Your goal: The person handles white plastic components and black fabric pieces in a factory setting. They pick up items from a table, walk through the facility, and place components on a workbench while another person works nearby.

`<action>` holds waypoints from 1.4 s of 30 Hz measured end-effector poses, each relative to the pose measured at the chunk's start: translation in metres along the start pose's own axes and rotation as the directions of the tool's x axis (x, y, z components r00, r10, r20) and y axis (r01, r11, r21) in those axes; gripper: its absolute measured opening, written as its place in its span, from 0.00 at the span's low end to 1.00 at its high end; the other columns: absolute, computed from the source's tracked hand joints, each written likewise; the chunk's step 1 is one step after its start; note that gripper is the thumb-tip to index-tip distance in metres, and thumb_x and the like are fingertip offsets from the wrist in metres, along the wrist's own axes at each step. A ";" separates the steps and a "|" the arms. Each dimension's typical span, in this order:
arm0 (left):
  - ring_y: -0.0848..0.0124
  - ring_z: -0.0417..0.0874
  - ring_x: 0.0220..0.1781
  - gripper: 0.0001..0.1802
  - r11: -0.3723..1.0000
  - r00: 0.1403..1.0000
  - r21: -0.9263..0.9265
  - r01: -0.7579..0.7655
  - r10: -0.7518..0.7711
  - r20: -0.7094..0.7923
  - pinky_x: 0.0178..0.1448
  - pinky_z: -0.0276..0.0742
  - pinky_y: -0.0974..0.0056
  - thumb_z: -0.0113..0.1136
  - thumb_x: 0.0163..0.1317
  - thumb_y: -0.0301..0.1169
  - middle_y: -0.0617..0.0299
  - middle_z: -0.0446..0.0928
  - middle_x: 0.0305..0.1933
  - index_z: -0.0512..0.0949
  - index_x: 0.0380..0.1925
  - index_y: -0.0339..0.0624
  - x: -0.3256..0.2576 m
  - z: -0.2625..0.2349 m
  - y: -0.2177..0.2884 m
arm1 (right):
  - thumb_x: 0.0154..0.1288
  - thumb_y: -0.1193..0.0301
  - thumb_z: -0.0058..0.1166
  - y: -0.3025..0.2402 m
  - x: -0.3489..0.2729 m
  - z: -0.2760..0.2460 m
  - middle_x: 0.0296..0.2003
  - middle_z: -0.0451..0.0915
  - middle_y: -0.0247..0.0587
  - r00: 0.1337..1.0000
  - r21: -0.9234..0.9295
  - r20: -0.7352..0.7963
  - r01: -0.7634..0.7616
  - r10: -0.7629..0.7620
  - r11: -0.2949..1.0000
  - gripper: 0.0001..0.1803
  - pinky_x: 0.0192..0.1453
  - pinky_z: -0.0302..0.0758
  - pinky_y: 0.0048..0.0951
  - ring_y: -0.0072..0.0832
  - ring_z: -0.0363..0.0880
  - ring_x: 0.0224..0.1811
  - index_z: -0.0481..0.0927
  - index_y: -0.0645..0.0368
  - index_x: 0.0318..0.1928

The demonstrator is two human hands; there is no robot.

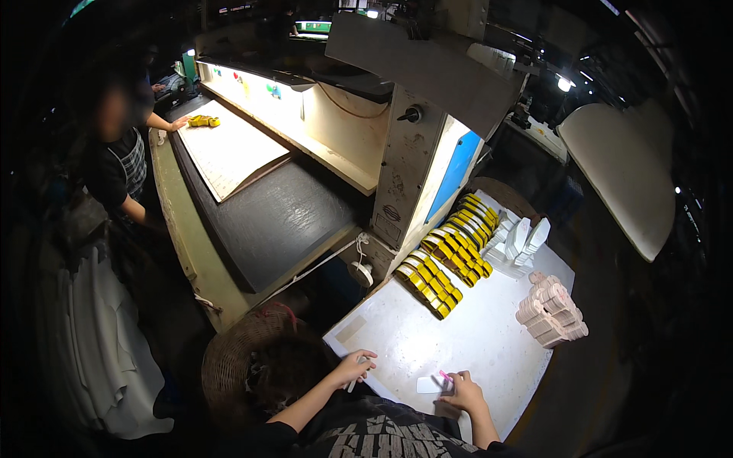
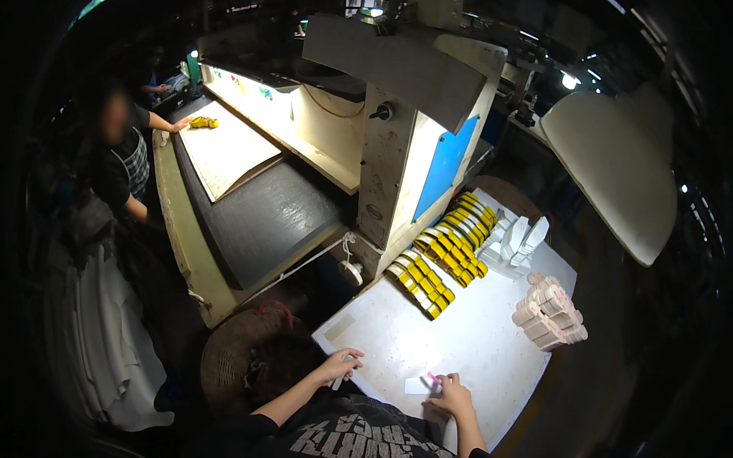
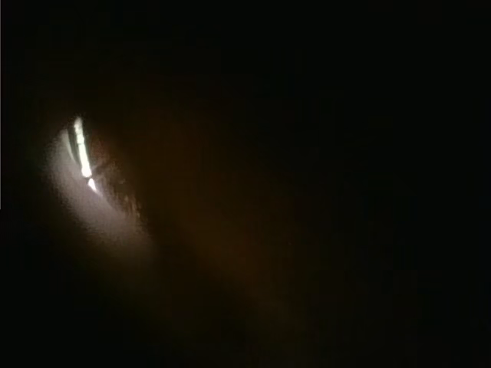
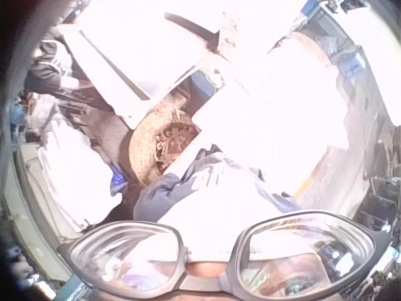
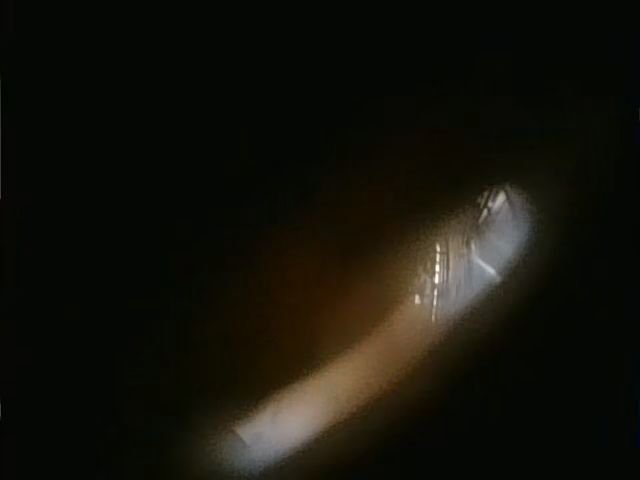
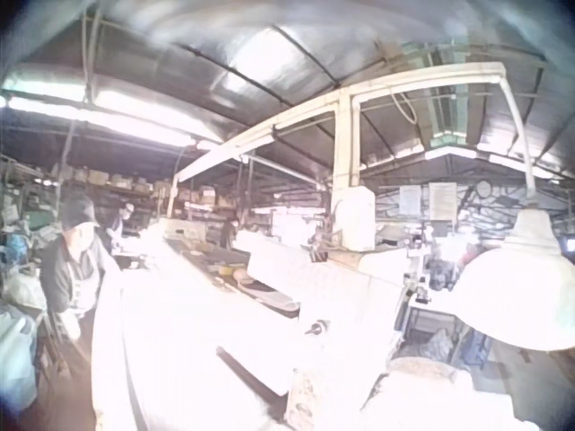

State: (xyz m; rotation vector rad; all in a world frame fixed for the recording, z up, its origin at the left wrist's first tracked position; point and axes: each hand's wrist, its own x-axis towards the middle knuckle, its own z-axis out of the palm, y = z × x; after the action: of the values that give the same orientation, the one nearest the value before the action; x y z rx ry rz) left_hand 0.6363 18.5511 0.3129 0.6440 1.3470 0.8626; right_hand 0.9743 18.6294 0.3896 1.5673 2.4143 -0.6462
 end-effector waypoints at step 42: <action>0.61 0.88 0.37 0.23 0.973 0.850 -0.097 0.212 -0.134 0.509 0.38 0.86 0.61 0.60 0.72 0.34 0.49 0.82 0.41 0.71 0.63 0.40 0.069 0.098 0.012 | 0.69 0.57 0.64 0.024 0.030 0.120 0.36 0.83 0.31 0.987 0.866 0.150 -0.163 0.064 0.472 0.22 0.43 0.74 0.25 0.19 0.76 0.37 0.84 0.64 0.52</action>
State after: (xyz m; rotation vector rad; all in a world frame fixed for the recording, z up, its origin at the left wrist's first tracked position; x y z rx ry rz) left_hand 0.7318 18.6228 0.2973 0.5676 0.8424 0.5865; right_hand 0.9743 18.6078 0.2653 1.8758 1.8822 -2.1369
